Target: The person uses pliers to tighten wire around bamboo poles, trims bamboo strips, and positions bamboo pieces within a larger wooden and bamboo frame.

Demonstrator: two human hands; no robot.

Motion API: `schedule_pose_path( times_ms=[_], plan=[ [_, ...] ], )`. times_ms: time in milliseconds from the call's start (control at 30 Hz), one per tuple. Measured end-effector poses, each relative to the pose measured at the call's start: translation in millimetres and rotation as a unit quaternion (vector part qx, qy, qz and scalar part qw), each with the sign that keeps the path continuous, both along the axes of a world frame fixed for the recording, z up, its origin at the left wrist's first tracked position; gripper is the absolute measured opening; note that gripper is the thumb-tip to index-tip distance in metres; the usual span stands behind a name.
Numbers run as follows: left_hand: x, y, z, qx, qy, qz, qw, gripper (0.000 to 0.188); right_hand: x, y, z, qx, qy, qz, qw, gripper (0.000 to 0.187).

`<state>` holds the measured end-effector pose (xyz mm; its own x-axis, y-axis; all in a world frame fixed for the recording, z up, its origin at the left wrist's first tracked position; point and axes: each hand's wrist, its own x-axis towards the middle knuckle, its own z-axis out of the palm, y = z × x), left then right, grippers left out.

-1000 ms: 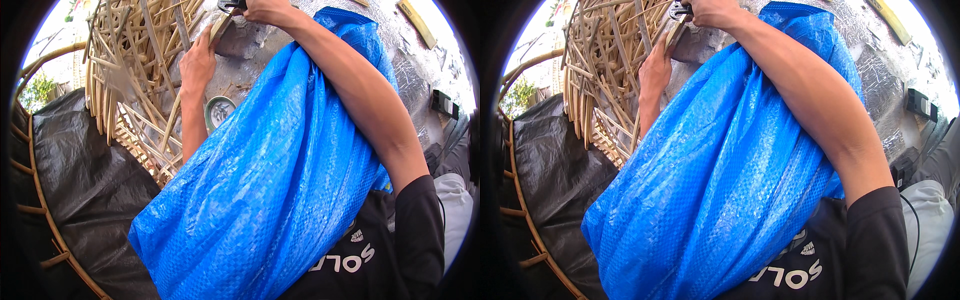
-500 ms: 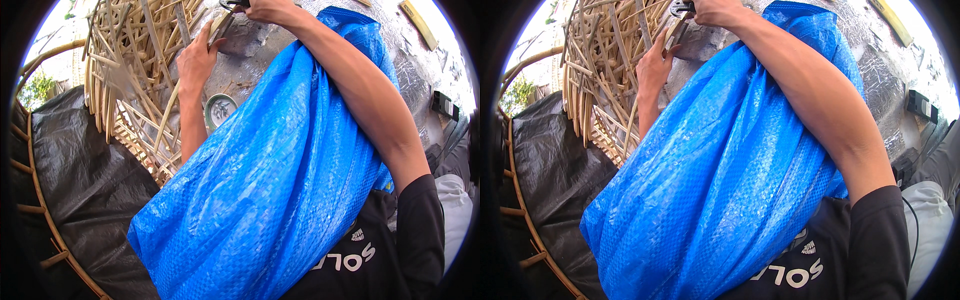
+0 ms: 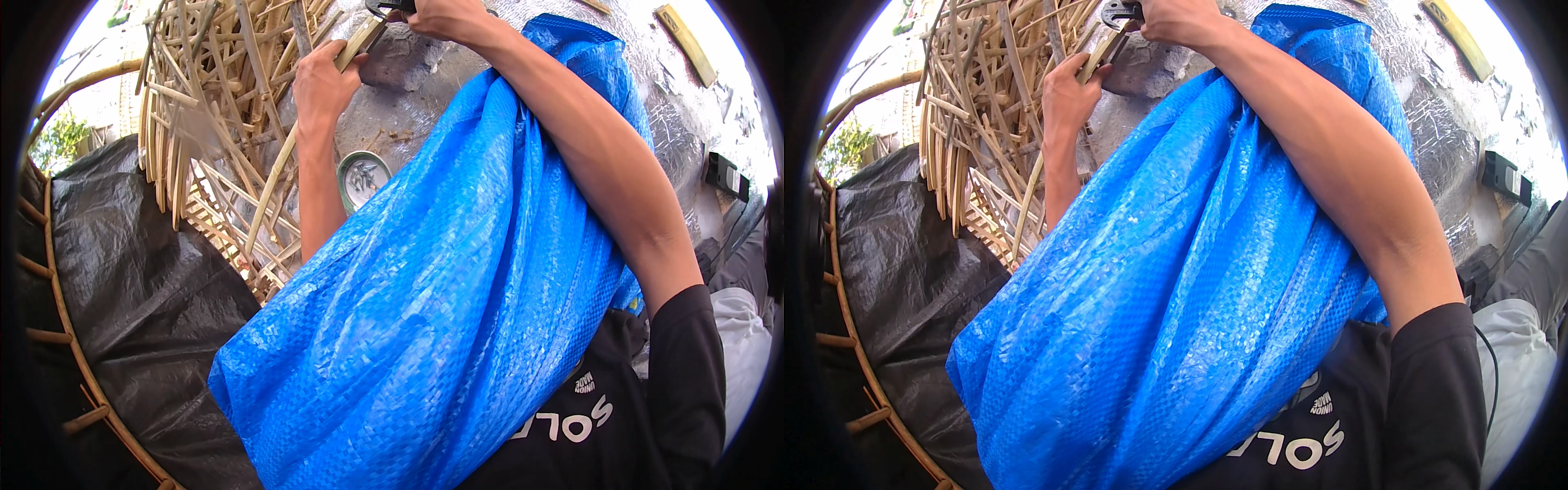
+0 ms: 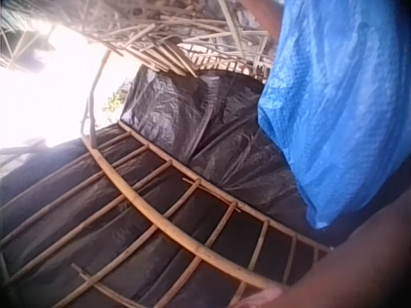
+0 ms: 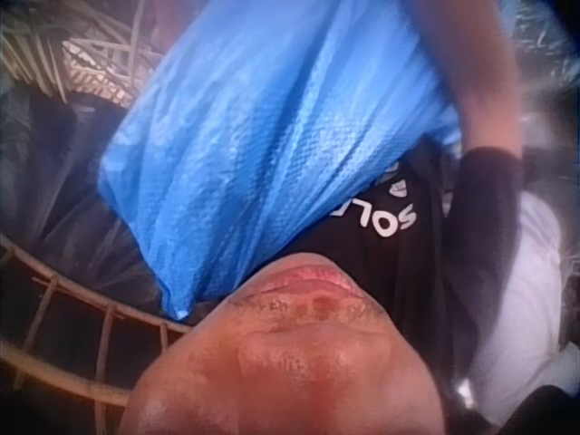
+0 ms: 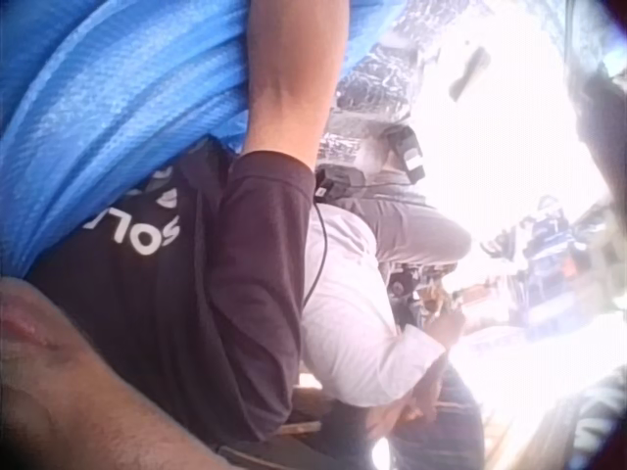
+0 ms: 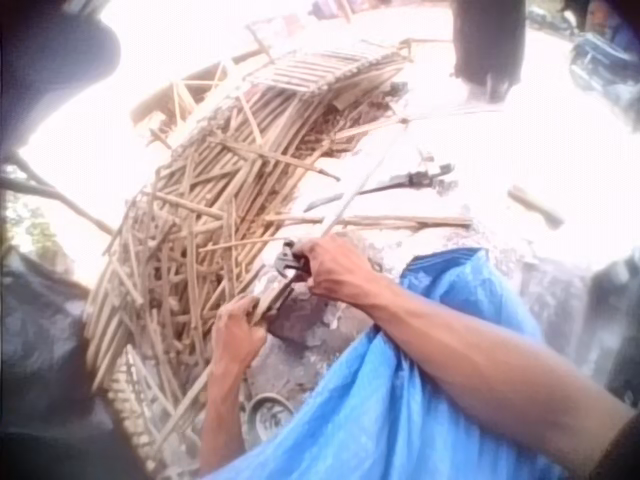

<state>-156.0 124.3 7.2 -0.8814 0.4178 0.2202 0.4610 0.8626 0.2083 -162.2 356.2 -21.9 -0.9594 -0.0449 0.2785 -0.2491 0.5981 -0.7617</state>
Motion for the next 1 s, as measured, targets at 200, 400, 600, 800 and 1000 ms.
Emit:
schedule_pose_path(
  times_ms=[200,400,600,800,1000],
  plan=[
    [2.0,-3.7,4.7,-0.021,-0.02,0.02,0.999,0.027,5.5,-7.3,3.6,0.002,-0.012,0.012,1.0,0.043],
    [3.8,-1.2,2.6,-0.027,0.006,-0.017,0.999,0.028,0.9,-3.4,-4.9,-0.015,0.046,0.009,0.999,0.052],
    [6.0,-4.6,-3.5,-0.032,0.02,-0.036,0.999,0.032,1.1,-5.9,6.3,-0.014,0.004,0.02,1.0,0.036],
    [-3.8,-13.8,-0.7,0.012,-0.032,-0.067,0.997,0.031,0.3,-10.9,6.6,-0.037,0.007,0.014,0.999,0.03],
    [-4.1,-14.4,-0.5,0.011,-0.023,-0.07,0.997,0.031,1.9,-12.0,-0.9,-0.054,0.019,0.025,0.998,0.03]
  ],
)
